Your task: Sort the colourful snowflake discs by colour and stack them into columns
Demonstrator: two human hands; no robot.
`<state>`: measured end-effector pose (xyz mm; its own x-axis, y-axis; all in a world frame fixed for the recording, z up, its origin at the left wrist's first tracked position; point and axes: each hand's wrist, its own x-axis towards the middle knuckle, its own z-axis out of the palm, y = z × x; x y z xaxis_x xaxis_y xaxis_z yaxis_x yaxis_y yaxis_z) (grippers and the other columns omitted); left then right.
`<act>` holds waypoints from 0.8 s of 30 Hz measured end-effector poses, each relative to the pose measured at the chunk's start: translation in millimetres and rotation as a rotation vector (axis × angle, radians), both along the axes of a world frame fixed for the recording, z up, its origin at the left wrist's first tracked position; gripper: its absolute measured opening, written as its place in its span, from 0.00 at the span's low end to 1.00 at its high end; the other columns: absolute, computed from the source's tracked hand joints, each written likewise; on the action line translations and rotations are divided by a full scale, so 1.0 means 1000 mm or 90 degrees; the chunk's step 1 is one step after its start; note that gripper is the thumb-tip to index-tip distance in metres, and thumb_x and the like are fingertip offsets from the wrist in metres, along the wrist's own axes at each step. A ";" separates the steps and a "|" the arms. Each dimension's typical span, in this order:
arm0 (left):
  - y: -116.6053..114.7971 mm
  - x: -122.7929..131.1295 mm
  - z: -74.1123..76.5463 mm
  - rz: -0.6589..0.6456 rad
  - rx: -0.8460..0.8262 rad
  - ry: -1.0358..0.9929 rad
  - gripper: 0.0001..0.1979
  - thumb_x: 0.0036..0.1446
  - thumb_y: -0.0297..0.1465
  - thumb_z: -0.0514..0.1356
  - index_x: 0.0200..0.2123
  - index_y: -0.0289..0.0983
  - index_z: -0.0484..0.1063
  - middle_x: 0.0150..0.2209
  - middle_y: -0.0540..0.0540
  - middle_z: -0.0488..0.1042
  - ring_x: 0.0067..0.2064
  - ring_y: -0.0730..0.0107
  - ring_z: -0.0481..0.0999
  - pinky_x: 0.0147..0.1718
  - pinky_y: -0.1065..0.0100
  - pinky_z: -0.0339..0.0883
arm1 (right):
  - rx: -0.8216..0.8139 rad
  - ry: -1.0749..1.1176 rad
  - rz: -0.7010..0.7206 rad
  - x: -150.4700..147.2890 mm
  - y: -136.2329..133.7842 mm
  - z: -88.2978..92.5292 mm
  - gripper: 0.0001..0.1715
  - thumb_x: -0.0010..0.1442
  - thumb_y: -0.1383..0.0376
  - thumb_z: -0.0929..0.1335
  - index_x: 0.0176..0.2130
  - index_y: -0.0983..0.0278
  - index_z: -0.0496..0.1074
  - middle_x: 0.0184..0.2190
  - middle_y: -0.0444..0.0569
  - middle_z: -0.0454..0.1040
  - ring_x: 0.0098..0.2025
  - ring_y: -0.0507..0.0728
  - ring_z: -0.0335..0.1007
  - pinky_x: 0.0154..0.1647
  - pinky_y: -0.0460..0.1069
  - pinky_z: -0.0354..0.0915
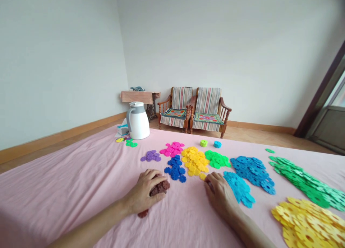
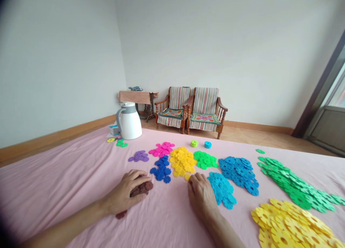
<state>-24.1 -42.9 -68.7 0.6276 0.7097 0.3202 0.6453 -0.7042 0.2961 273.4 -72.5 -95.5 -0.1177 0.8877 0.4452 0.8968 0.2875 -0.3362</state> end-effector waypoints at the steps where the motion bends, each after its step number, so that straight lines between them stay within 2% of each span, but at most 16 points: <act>1: -0.003 0.003 0.001 -0.005 -0.007 -0.001 0.21 0.53 0.41 0.59 0.51 0.46 0.67 0.49 0.45 0.66 0.51 0.57 0.62 0.50 0.57 0.57 | 0.001 -0.001 0.001 0.000 0.000 0.000 0.11 0.60 0.67 0.59 0.29 0.63 0.67 0.30 0.49 0.68 0.34 0.56 0.63 0.36 0.50 0.56; 8: -0.025 0.020 0.009 -0.051 -0.044 -0.019 0.18 0.53 0.38 0.60 0.47 0.45 0.69 0.48 0.46 0.67 0.50 0.59 0.63 0.51 0.59 0.57 | 0.007 -0.013 0.002 0.002 0.000 -0.003 0.10 0.60 0.67 0.59 0.30 0.63 0.68 0.30 0.48 0.69 0.34 0.56 0.64 0.36 0.50 0.57; 11: -0.033 0.026 0.017 -0.092 -0.064 -0.023 0.20 0.52 0.41 0.60 0.48 0.44 0.68 0.47 0.45 0.68 0.50 0.59 0.64 0.50 0.60 0.58 | 0.011 -0.016 0.004 0.002 0.001 -0.005 0.10 0.60 0.68 0.59 0.30 0.62 0.68 0.30 0.48 0.69 0.34 0.56 0.64 0.36 0.50 0.57; 13: -0.030 0.027 0.022 -0.105 -0.063 -0.030 0.21 0.53 0.44 0.59 0.49 0.44 0.68 0.47 0.45 0.68 0.50 0.59 0.65 0.50 0.60 0.59 | 0.015 -0.018 0.003 0.003 0.001 -0.006 0.10 0.60 0.67 0.59 0.30 0.62 0.67 0.29 0.49 0.69 0.34 0.56 0.64 0.35 0.50 0.57; 15: -0.013 0.023 0.024 -0.077 -0.040 -0.050 0.21 0.55 0.44 0.57 0.51 0.44 0.67 0.49 0.45 0.68 0.50 0.60 0.65 0.51 0.61 0.59 | 0.019 -0.019 0.005 0.002 0.001 -0.005 0.10 0.60 0.67 0.59 0.30 0.62 0.67 0.29 0.49 0.68 0.34 0.56 0.64 0.35 0.50 0.57; 18: 0.035 0.008 0.017 0.019 0.015 -0.064 0.19 0.58 0.42 0.53 0.50 0.42 0.68 0.49 0.44 0.69 0.52 0.61 0.65 0.54 0.60 0.57 | 0.013 -0.017 0.004 0.002 0.001 -0.004 0.11 0.60 0.67 0.59 0.30 0.62 0.67 0.30 0.48 0.68 0.34 0.56 0.64 0.36 0.51 0.57; 22: 0.105 -0.018 -0.002 0.215 0.030 0.001 0.26 0.50 0.45 0.59 0.51 0.40 0.69 0.53 0.40 0.65 0.54 0.53 0.63 0.54 0.55 0.56 | -0.001 -0.011 -0.002 0.002 0.001 -0.004 0.10 0.60 0.67 0.59 0.30 0.62 0.67 0.30 0.48 0.68 0.34 0.57 0.63 0.36 0.51 0.57; 24: 0.127 -0.026 -0.010 0.264 0.005 0.015 0.30 0.48 0.49 0.59 0.51 0.40 0.68 0.54 0.39 0.65 0.56 0.50 0.62 0.54 0.53 0.55 | -0.005 -0.009 -0.001 0.002 0.001 -0.004 0.10 0.60 0.67 0.59 0.30 0.62 0.67 0.30 0.48 0.68 0.34 0.56 0.63 0.36 0.51 0.57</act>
<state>-50.0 84.0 -78.6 0.2964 0.9013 0.3160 0.8814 -0.3856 0.2730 275.0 -71.4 -99.5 -0.1227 0.8913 0.4365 0.9020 0.2836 -0.3255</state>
